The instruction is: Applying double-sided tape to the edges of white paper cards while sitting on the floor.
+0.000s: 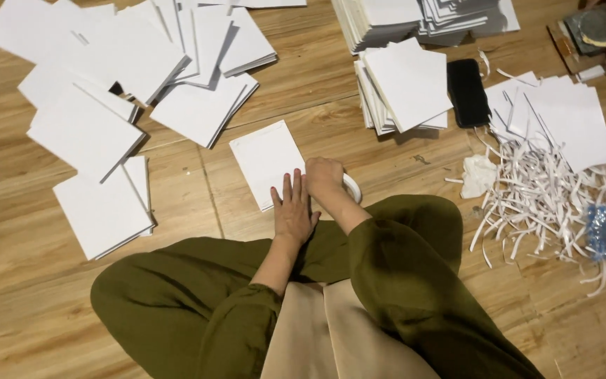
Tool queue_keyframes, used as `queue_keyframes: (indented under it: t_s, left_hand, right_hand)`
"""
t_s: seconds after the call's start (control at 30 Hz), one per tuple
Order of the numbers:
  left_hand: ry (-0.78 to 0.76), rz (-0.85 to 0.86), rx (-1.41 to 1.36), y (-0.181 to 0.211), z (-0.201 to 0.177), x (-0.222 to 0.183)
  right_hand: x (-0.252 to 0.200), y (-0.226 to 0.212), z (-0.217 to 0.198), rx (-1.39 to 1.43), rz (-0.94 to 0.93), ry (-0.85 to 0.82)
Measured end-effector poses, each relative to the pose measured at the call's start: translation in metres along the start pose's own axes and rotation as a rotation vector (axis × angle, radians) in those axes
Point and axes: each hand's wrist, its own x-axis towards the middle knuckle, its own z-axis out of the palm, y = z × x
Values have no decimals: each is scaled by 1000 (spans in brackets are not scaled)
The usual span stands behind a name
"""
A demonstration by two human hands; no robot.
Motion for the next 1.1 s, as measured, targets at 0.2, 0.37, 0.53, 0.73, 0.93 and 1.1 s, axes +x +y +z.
queue_keyframes:
  t_s: [0.2,0.37,0.53,0.73,0.93,1.1]
  left_hand:
    - [94,70,82,-7,29,2]
    - [141,83,146,-8,39,5]
    - [146,121,203,-12,40,9]
    - [140,163,214,-15,46,13]
    - [151,171,232,-15,55,16]
    - [159,182,265,-16,57,17]
  right_hand:
    - [-10,-6,6,-156,-123,70]
    - [-30,-6,-12,-177,-156,90]
    - [-30,-6,-8,-227,-186,134]
    - [-23,-9,4,-325,-288,197]
    - [-12,-5,21,-435,-402,240]
    - [-20,-3,20,-519,-479,321]
